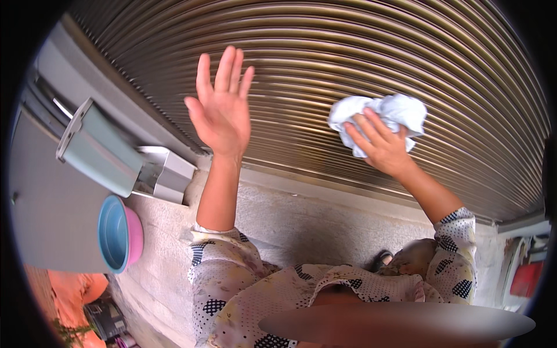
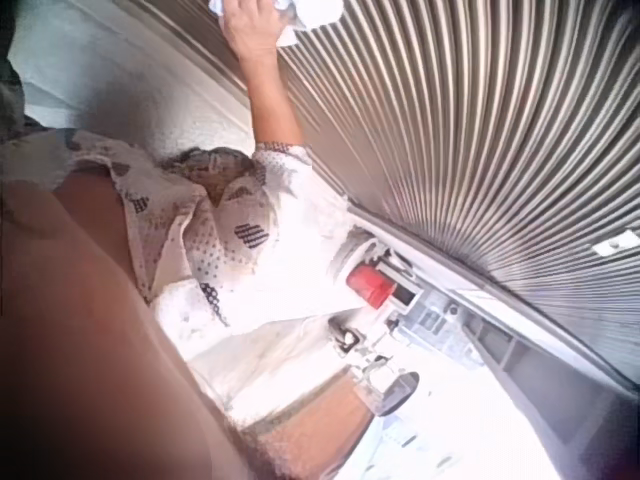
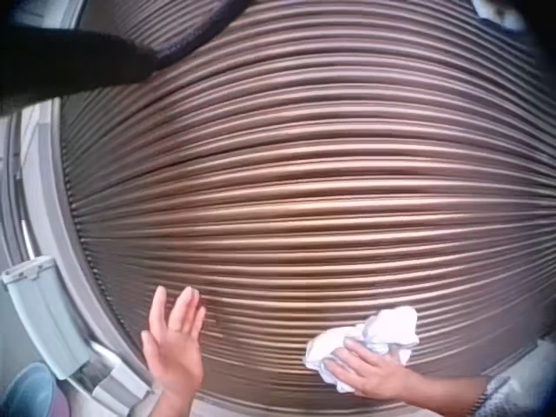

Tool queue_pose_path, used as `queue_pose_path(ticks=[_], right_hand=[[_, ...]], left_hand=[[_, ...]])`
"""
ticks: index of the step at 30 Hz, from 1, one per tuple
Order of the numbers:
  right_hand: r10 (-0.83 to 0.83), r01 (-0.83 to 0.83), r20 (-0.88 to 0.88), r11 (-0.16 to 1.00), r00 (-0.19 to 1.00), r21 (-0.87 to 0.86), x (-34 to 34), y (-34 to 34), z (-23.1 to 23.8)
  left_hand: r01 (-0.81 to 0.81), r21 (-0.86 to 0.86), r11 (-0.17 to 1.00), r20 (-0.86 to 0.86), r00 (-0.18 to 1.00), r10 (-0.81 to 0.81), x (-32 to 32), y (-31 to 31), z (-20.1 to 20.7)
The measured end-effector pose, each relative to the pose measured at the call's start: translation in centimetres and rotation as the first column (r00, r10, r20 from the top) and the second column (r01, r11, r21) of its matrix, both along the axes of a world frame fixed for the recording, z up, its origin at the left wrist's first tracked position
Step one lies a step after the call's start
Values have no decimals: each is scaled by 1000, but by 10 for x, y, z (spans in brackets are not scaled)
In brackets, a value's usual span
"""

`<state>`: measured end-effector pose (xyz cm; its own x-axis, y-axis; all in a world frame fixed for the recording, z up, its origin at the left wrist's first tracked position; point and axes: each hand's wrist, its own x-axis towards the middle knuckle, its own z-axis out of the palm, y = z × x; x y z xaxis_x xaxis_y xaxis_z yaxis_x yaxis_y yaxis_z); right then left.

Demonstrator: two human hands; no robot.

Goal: The person wipes the exterior of a metallic rolling shutter door using a white cloth, cleaning multiple sections and slats by hand.

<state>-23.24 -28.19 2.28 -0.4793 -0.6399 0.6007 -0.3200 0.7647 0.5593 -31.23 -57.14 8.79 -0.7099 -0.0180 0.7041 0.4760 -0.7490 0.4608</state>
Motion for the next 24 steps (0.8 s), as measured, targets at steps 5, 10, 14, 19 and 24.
queue_pose_path(ticks=[5,10,14,19,24], right_hand=[[146,-154,126,987,981,56,-53,-89,0],[280,-310,252,947,926,87,-86,-131,-21],[269,-322,347,941,899,102,-78,-116,-26],[120,-273,461,920,879,282,-36,-39,-35],[-72,-106,533,949,843,296,24,45,-38]], left_hand=[[341,307,888,41,928,-371,9,-6,27],[452,334,827,-3,878,-479,7,0,34],[497,345,797,21,844,-536,4,-3,24],[495,290,819,134,826,-547,0,10,9],[516,255,818,220,793,-568,0,28,-8]])
